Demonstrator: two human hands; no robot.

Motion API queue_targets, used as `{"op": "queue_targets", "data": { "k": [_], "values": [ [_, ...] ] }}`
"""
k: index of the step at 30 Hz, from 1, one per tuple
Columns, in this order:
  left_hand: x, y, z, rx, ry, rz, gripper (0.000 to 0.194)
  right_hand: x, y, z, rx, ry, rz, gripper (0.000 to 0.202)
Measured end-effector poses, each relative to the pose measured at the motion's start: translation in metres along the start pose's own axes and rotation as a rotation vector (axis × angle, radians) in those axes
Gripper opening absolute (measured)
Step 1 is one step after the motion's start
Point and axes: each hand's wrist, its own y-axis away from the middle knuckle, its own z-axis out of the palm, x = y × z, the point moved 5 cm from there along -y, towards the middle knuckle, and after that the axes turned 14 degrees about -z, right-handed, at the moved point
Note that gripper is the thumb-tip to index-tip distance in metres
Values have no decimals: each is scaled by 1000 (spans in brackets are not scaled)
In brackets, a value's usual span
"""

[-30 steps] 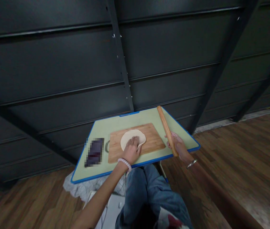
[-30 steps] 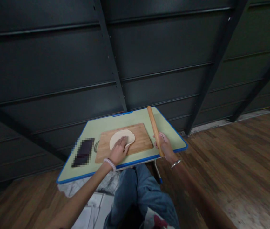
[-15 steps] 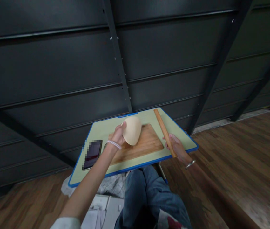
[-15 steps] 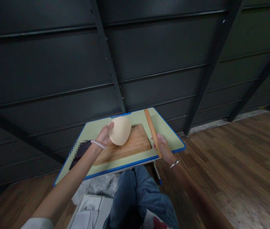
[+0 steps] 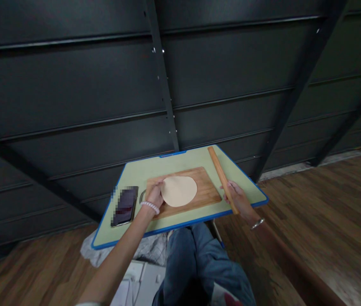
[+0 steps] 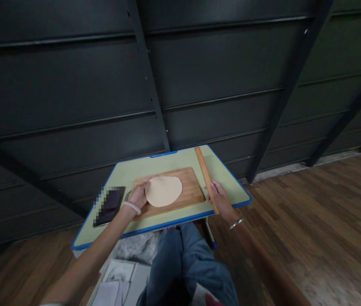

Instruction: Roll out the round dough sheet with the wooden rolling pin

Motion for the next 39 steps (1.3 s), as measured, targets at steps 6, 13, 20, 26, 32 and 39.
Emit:
{"op": "queue_targets", "data": {
  "k": [6,13,20,26,32,39],
  "values": [
    [36,14,-39,91,-83,164,25,3,-3,2,-44,81,-20,42],
    [61,44,-44,184,-450,408,26,-2,-4,8,-284,315,-106,56],
    [69,90,-16,304,-1070,901,32,-46,11,34,-826,859,-689,48],
    [43,104,23,217,-1596,985,47,-65,9,73,-1005,1029,-916,51],
    [7,88,17,235,-1724,804,55,-53,-14,88,-1057,935,-853,47],
    [-12,98,11,331,-1742,759,60,-43,-22,92,-939,970,-899,47]
  ]
}}
